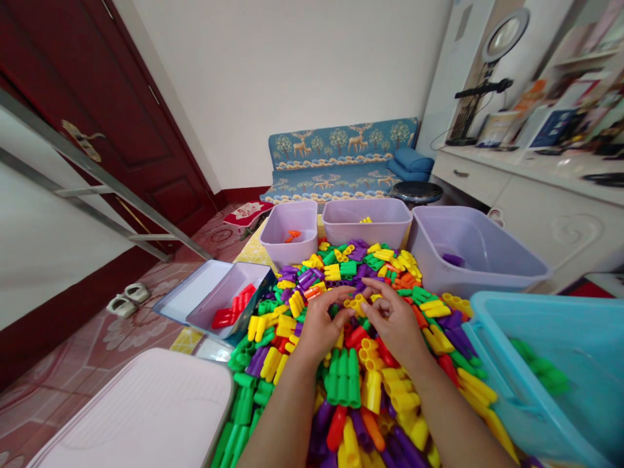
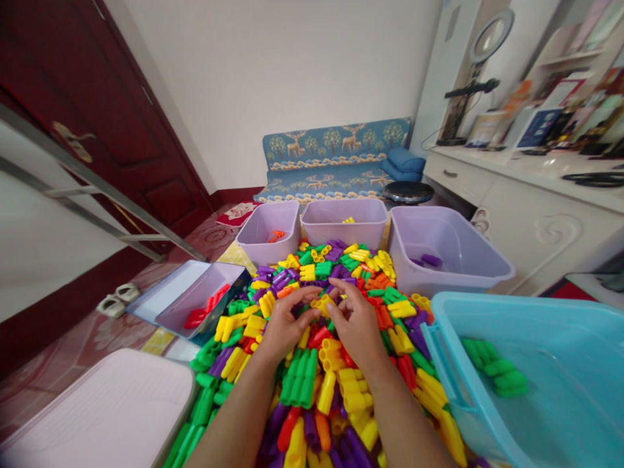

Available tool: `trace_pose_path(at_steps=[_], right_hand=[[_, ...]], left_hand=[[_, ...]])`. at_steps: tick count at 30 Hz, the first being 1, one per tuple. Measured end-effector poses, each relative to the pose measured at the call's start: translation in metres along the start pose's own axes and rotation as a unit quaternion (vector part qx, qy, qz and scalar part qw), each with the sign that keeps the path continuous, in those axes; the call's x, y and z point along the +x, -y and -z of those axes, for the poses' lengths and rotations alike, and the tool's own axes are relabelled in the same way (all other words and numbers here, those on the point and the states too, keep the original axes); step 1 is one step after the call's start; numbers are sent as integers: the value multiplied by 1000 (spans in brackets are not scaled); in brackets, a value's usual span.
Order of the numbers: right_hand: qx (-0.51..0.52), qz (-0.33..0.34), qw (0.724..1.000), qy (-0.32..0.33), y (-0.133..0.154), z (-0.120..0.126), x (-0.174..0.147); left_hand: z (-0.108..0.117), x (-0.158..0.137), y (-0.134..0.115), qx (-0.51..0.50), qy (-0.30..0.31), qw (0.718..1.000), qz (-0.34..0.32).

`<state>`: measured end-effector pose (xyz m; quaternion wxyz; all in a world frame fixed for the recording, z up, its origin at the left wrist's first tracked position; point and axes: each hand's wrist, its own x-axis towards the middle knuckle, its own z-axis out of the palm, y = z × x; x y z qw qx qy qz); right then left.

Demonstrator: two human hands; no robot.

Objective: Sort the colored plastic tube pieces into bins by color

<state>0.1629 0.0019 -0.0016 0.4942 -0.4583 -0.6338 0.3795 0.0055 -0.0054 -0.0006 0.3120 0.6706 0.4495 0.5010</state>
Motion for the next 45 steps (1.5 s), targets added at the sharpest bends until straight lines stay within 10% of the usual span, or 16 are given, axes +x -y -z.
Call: trace_pose_path(at_steps=[9, 20, 30, 41, 45], right_hand=[[-23, -20, 999, 27, -5, 0, 2], [-17, -29, 999, 2, -8, 0, 1], [53, -17, 998, 33, 3, -3, -2], [-115, -38, 987, 102, 22, 31, 24], [22, 1, 999, -28, 43, 25, 43]], left_hand=[[-2, 1, 9, -112, -87, 989, 26], [17, 9, 19, -390, -277, 875, 71], [2, 1, 1, -166, -56, 984, 39], [5, 5, 6, -188, -166, 964, 93], [4, 5, 6, -186, -161, 965, 93]])
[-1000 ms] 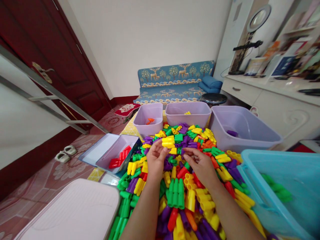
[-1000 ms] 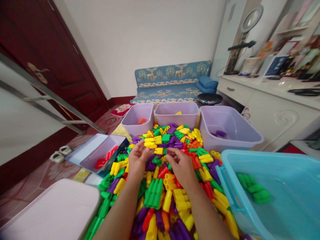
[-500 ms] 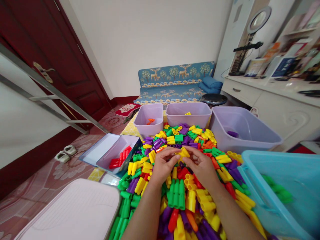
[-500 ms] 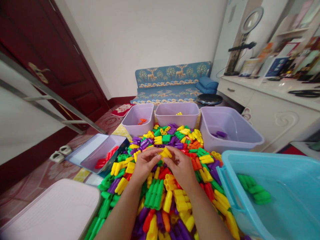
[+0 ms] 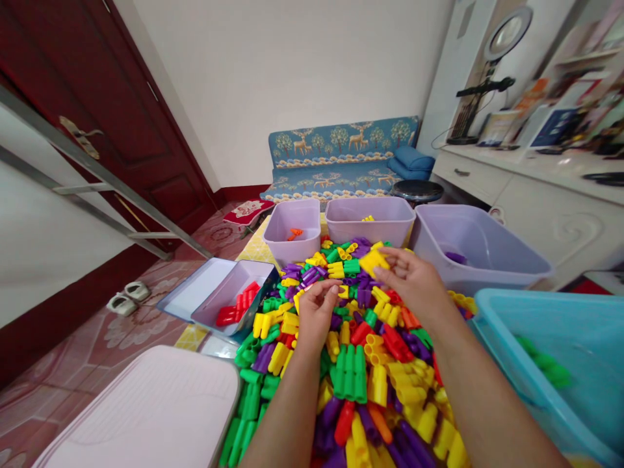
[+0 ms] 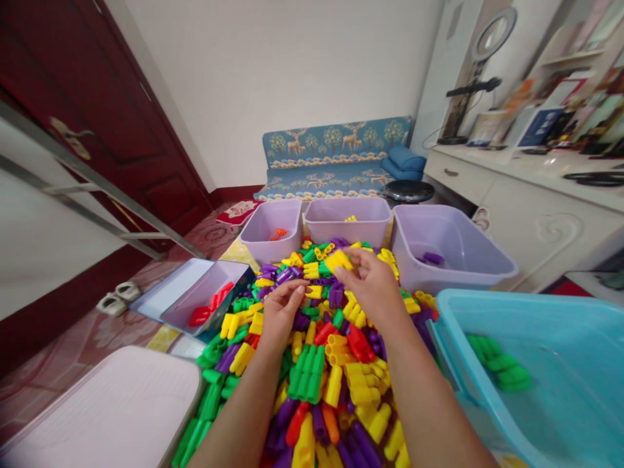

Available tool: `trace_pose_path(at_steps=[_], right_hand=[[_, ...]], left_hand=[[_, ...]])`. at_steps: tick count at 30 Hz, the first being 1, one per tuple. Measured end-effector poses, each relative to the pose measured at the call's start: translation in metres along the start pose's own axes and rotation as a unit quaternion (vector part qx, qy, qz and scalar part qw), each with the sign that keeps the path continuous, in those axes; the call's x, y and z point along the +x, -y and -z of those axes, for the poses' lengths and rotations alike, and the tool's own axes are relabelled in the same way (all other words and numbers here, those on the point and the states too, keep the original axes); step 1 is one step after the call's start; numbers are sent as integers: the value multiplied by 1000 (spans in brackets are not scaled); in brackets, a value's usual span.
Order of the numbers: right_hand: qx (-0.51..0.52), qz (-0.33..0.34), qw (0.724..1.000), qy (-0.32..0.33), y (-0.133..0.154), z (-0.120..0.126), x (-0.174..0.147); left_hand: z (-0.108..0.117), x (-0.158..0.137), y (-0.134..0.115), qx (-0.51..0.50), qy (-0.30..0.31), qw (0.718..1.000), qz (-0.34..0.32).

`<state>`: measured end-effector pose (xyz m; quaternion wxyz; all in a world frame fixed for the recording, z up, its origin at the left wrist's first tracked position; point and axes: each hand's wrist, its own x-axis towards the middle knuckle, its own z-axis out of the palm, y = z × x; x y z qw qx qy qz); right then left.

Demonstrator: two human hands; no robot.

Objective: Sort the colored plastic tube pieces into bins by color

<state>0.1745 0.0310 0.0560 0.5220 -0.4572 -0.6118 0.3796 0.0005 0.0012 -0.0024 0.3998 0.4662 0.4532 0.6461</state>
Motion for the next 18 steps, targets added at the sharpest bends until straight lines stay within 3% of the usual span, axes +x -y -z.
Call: trace_pose_path(at_steps=[2, 4, 7, 11, 14, 18], right_hand=[[92, 77, 990, -75, 11, -8, 4], [105, 126, 980, -110, 16, -12, 3], [29, 92, 988, -121, 2, -7, -2], [-182, 35, 979, -85, -34, 12, -7], [-361, 29, 931, -35, -49, 19, -10], [-484, -5, 874, 49, -50, 13, -16]], left_hand=[[0, 0, 0, 0, 1, 1000, 1], [0, 0, 0, 3, 1, 1000, 2], [0, -1, 2, 18, 1, 1000, -1], [0, -2, 4, 62, -2, 998, -30], [0, -3, 3, 115, -9, 991, -72], [0, -4, 2, 201, -2, 971, -130]])
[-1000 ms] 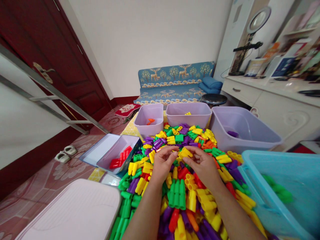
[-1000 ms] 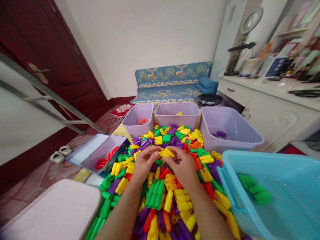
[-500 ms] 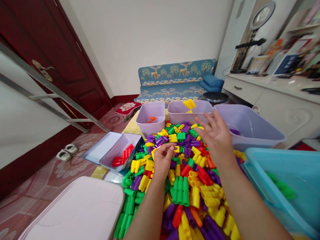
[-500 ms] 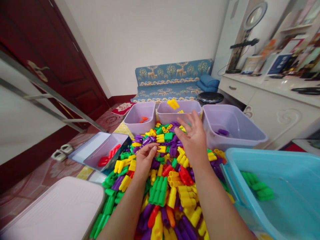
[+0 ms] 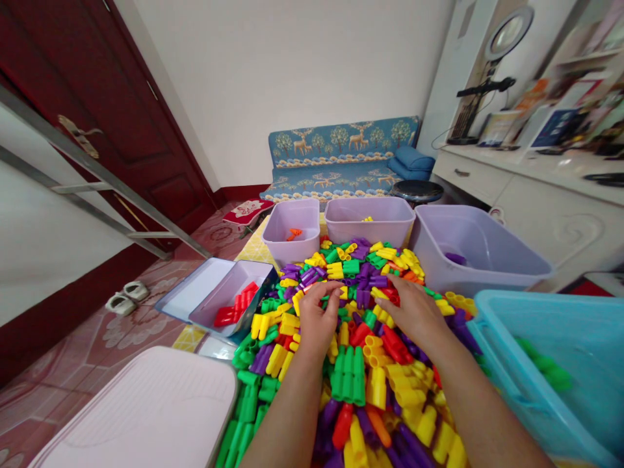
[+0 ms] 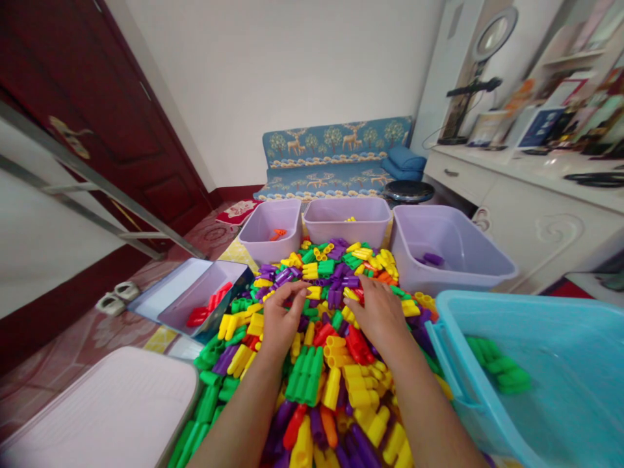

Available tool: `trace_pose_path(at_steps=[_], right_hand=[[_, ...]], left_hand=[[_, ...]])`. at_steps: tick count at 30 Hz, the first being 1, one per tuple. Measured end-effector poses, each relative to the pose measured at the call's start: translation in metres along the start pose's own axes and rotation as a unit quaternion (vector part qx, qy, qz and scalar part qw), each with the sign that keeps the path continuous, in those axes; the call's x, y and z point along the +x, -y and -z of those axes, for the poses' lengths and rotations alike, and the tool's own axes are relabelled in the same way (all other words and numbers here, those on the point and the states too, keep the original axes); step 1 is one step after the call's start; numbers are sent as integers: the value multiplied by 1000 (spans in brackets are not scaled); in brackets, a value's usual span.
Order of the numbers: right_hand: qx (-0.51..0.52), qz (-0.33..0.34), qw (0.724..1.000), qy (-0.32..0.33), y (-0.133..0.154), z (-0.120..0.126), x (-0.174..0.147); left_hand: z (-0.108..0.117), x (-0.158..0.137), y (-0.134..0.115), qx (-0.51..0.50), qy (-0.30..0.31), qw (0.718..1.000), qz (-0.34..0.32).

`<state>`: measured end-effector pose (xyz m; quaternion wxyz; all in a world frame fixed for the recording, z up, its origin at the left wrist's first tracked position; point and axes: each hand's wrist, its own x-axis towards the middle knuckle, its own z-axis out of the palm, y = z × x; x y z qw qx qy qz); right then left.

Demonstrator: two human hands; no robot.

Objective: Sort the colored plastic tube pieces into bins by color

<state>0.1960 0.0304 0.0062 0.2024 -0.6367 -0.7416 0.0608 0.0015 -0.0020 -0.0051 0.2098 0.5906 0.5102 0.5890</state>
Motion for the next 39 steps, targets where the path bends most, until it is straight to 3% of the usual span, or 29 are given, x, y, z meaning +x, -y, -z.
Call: trace_pose_path(at_steps=[5, 10, 13, 18, 23, 26, 33, 39], right_hand=[[-35, 19, 999, 13, 10, -2, -5], [119, -17, 992, 39, 15, -2, -7], [212, 0, 976, 49, 20, -5, -11], [336, 77, 939, 25, 28, -10, -17], [427, 99, 898, 35, 31, -9, -20], [423, 109, 899, 21, 32, -9, -20], [331, 82, 940, 13, 32, -13, -19], [426, 40, 903, 36, 28, -16, -19]], left_hand=[[-4, -1, -1, 38, 108, 993, -30], [-3, -1, -3, 64, 181, 981, -34], [-1, -2, -3, 74, 198, 977, -29], [-3, -3, 2, 59, 183, 981, -37], [-5, -1, 4, 9, 150, 988, -39], [-5, 1, 4, -4, 125, 992, -28], [-5, 0, 4, -11, 115, 993, 21], [-6, -1, 5, -85, 119, 987, 70]])
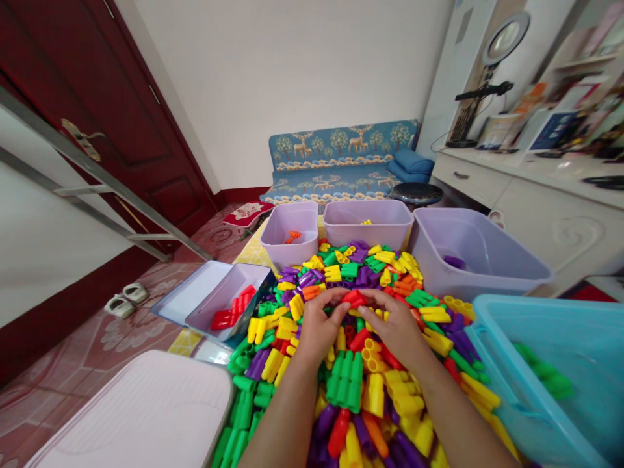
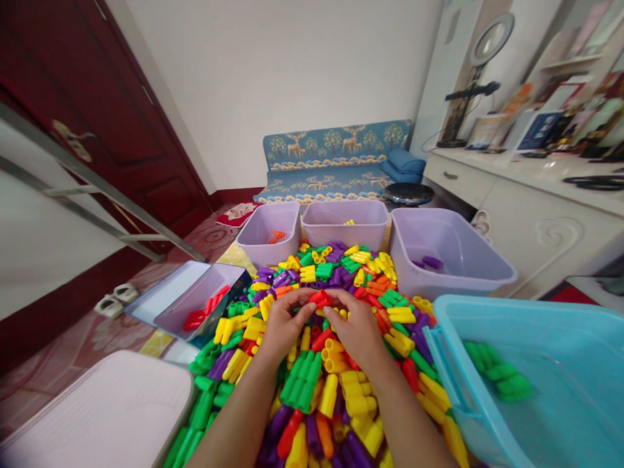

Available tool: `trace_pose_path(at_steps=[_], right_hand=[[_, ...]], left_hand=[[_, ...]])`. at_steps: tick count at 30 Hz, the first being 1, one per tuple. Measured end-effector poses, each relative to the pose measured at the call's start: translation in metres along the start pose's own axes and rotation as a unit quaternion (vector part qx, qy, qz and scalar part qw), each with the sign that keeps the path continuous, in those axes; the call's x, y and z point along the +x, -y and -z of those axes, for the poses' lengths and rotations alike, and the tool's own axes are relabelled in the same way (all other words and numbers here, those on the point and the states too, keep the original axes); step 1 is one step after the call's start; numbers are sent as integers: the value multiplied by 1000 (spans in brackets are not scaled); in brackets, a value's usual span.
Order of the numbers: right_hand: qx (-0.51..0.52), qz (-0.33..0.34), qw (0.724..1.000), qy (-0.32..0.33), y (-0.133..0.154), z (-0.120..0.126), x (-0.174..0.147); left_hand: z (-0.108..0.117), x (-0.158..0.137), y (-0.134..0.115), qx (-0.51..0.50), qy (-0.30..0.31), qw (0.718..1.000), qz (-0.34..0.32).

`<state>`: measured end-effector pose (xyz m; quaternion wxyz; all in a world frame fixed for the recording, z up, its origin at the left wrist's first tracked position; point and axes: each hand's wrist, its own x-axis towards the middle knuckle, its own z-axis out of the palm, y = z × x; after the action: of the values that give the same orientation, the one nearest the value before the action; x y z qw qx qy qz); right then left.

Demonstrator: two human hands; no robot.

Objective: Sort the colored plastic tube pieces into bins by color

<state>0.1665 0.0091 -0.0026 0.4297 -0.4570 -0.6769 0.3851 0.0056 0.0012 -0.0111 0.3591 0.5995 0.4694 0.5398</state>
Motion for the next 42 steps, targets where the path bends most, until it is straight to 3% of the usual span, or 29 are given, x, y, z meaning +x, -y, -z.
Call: trace_pose_path(at_steps=[21, 26, 33, 42], right_hand=[[46, -10, 999, -20, 7, 1, -3], [51, -14, 996, -70, 6, 1, -4], [173, -32, 974, -144, 6, 3, -3], [175, -35, 977, -115, 6, 3, -3]], left_hand=[[-1, -3, -8, 5, 0, 999, -33], [0, -3, -9, -6, 6, 1000, -30], [0, -4, -9, 24, -3, 999, -25], [0, -6, -9, 8, -1, 1000, -16]])
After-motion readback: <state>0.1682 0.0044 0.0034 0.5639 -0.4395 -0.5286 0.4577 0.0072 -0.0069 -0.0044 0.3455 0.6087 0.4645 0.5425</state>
